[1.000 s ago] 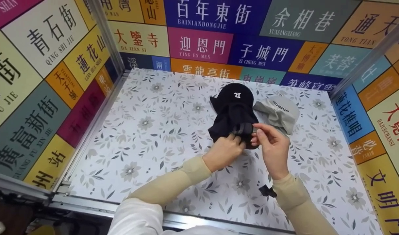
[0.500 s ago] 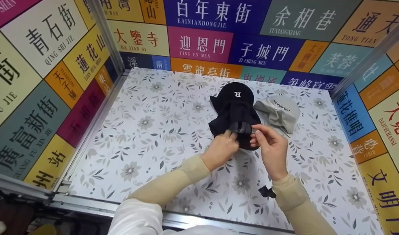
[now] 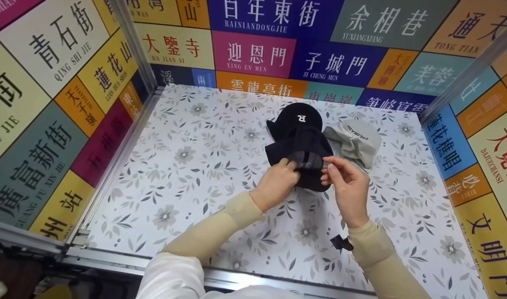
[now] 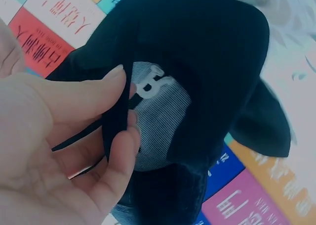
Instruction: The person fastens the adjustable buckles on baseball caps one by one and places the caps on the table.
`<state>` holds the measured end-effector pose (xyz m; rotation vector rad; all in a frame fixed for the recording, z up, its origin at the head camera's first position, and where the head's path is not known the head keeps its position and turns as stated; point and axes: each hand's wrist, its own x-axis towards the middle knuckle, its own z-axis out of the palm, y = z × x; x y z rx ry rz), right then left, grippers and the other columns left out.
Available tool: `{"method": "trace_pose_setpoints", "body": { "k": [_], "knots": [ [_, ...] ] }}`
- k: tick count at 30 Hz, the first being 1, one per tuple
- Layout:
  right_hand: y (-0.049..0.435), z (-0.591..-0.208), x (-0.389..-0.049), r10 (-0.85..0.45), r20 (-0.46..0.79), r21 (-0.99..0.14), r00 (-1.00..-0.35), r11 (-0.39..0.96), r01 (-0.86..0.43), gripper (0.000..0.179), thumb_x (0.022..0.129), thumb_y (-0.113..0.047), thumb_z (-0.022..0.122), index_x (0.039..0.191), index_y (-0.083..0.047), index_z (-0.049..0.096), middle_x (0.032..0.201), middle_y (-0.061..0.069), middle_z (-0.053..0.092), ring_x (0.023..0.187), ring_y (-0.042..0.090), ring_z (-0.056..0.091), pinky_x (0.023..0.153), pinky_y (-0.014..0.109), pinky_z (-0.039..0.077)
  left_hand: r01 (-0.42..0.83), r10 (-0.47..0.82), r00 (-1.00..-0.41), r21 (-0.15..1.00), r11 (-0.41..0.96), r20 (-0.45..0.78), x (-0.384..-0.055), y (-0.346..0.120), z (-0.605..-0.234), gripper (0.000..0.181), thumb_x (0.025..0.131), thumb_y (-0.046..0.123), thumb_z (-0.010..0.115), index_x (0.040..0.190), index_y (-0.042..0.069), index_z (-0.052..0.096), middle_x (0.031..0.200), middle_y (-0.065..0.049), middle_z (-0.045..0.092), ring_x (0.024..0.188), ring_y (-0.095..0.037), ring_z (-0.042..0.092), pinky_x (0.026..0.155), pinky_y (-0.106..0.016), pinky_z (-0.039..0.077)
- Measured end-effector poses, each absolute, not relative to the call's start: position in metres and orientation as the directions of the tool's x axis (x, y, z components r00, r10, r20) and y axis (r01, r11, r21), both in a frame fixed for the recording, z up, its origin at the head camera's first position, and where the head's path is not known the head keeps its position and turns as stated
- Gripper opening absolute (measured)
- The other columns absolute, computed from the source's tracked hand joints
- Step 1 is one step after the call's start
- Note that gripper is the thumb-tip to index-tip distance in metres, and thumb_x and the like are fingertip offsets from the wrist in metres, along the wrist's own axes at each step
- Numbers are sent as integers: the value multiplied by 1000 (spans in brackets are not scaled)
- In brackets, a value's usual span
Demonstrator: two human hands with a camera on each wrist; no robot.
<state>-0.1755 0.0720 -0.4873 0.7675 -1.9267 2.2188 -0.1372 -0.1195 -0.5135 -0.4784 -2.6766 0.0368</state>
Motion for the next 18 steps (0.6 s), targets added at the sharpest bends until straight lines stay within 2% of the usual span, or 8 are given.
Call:
{"method": "trace_pose_setpoints", "body": {
  "k": [5, 10, 14, 18],
  "knots": [
    [71, -480, -170, -249, 439, -895, -864, -212, -393, 18, 95, 8, 61, 111, 12, 69, 87, 38, 60, 68, 30, 65, 61, 31, 57, 367, 280, -883, 183, 912, 375, -132, -128, -499, 5, 87, 16, 77, 86, 15, 72, 89, 1, 67, 82, -22, 59, 71, -34, 53],
    [72, -488, -174, -251, 431, -900, -867, -189, -393, 18, 96, -1, 65, 111, 5, 72, 88, 30, 65, 70, 28, 66, 62, 30, 57, 406, 232, -882, 413, 816, 410, -129, -134, -485, 4, 91, 18, 74, 88, 17, 72, 87, 7, 69, 79, -15, 57, 74, -29, 48],
    [70, -482, -171, -260, 425, -904, -867, -163, -395, 18, 96, 0, 64, 112, 6, 72, 89, 30, 66, 71, 32, 65, 63, 30, 56, 420, 171, -876, 537, 732, 452, -128, -137, -477, 3, 91, 17, 73, 89, 15, 74, 85, 9, 68, 75, -10, 55, 70, -25, 45],
    [70, -484, -172, -246, 416, -908, -876, -161, -386, 19, 95, 6, 62, 112, 8, 71, 89, 33, 65, 71, 30, 65, 62, 29, 55, 412, 115, -876, 603, 683, 469, -126, -140, -471, 4, 91, 15, 73, 90, 14, 76, 83, 9, 68, 73, -10, 54, 68, -24, 44]
  ]
}}
